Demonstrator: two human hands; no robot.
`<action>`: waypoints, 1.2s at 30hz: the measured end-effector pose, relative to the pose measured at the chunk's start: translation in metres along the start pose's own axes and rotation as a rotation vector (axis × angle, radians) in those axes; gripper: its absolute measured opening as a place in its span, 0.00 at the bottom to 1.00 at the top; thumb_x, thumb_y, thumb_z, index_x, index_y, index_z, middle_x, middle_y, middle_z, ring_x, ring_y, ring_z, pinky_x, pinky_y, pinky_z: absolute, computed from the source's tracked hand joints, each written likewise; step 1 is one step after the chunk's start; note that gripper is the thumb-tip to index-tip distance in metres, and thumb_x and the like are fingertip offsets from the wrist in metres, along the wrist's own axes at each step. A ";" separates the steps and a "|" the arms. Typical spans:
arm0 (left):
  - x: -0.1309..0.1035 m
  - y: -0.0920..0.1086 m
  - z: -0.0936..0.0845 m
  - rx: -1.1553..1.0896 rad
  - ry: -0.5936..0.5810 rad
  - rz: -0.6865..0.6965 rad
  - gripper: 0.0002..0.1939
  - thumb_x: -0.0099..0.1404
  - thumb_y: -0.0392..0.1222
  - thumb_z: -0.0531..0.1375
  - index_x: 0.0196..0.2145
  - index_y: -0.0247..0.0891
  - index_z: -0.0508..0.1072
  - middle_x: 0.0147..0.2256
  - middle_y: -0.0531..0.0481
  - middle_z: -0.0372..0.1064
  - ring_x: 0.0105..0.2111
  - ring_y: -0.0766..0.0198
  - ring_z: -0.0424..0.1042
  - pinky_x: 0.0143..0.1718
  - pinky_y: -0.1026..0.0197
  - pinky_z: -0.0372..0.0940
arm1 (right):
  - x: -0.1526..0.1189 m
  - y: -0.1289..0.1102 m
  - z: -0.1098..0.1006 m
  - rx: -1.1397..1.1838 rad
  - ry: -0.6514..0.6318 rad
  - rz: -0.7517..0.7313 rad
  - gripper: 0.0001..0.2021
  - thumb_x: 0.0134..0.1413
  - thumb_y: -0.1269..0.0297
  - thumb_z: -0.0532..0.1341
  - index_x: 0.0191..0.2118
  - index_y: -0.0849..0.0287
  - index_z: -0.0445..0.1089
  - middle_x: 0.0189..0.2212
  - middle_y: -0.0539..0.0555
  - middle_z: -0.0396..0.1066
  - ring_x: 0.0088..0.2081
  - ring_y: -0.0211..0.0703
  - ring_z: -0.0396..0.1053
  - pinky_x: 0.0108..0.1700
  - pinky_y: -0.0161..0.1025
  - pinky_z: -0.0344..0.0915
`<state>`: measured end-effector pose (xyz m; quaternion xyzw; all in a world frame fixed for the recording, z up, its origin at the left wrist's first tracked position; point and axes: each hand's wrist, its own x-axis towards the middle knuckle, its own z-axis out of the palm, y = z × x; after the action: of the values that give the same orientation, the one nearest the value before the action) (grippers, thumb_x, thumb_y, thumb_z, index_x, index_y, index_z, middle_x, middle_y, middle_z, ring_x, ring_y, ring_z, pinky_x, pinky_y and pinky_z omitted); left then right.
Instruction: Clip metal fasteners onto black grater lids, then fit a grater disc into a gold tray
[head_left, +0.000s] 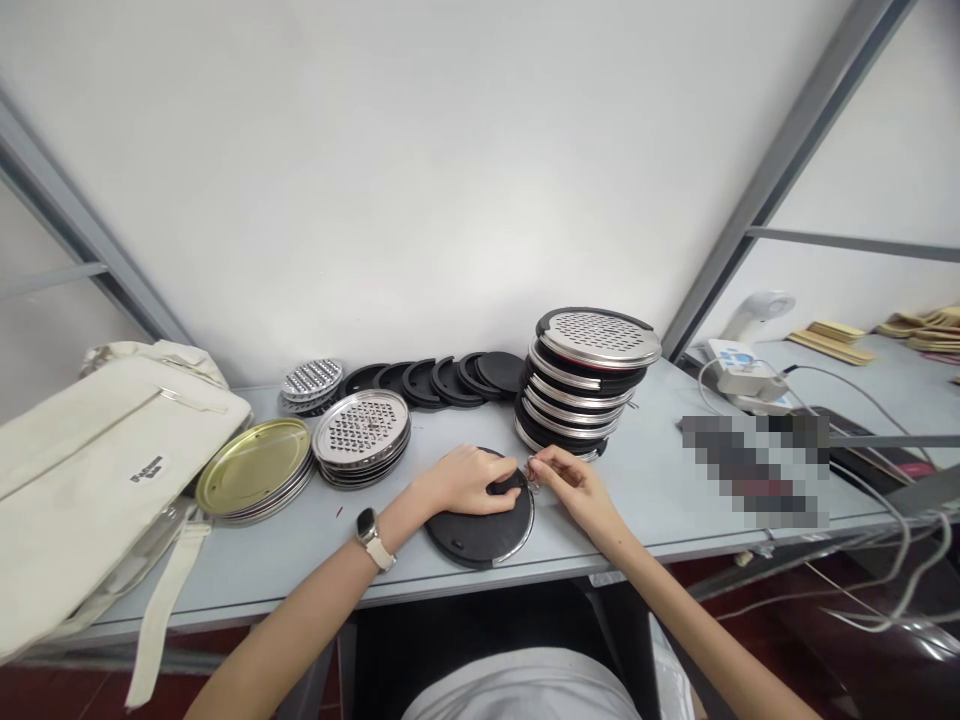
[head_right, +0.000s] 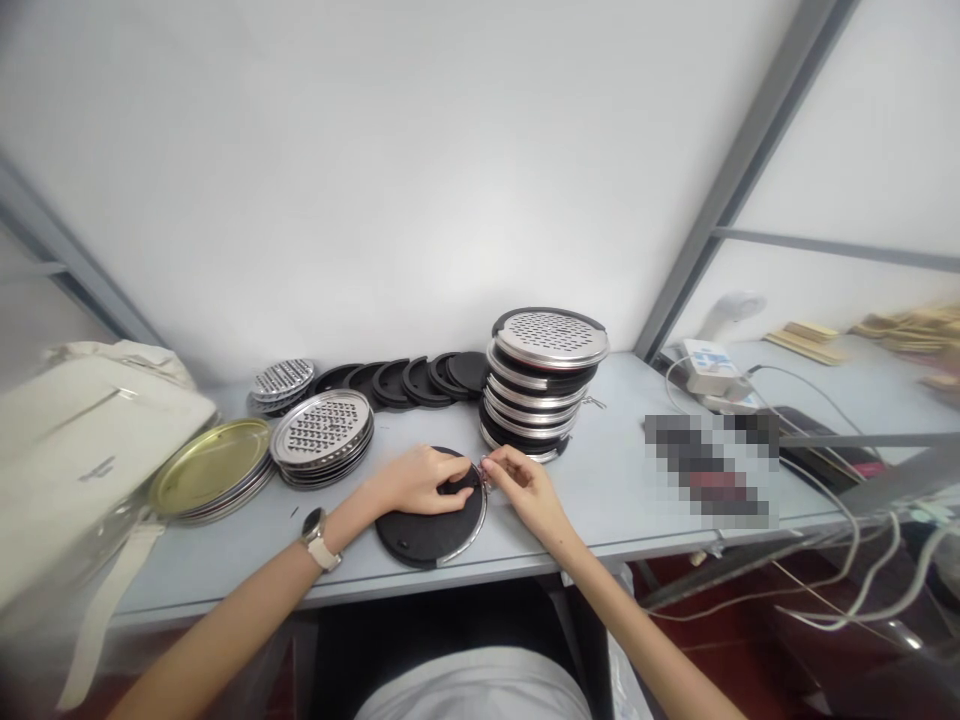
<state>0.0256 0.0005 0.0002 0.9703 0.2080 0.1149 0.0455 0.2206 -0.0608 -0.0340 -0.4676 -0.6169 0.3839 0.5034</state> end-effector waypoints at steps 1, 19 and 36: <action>0.000 0.000 0.000 0.002 0.001 0.002 0.10 0.64 0.46 0.55 0.29 0.39 0.64 0.23 0.54 0.66 0.23 0.66 0.65 0.25 0.63 0.50 | 0.000 0.000 0.000 -0.009 0.009 -0.003 0.13 0.60 0.53 0.57 0.31 0.58 0.67 0.27 0.50 0.65 0.31 0.40 0.64 0.37 0.37 0.62; -0.001 0.000 0.001 0.015 0.011 0.003 0.09 0.65 0.46 0.55 0.32 0.39 0.66 0.25 0.54 0.68 0.24 0.66 0.68 0.25 0.62 0.53 | 0.000 0.009 0.003 -0.047 -0.075 -0.009 0.14 0.57 0.52 0.59 0.34 0.59 0.69 0.25 0.49 0.66 0.28 0.38 0.63 0.32 0.36 0.60; 0.000 0.001 0.001 -0.027 0.020 -0.041 0.10 0.62 0.47 0.57 0.28 0.39 0.65 0.23 0.55 0.67 0.22 0.67 0.64 0.24 0.63 0.47 | 0.000 0.007 0.003 -0.034 -0.095 0.013 0.15 0.58 0.51 0.58 0.30 0.57 0.62 0.21 0.44 0.54 0.24 0.35 0.54 0.28 0.33 0.54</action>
<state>0.0259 -0.0003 -0.0006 0.9639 0.2269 0.1262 0.0587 0.2186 -0.0594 -0.0410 -0.4614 -0.6435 0.3985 0.4629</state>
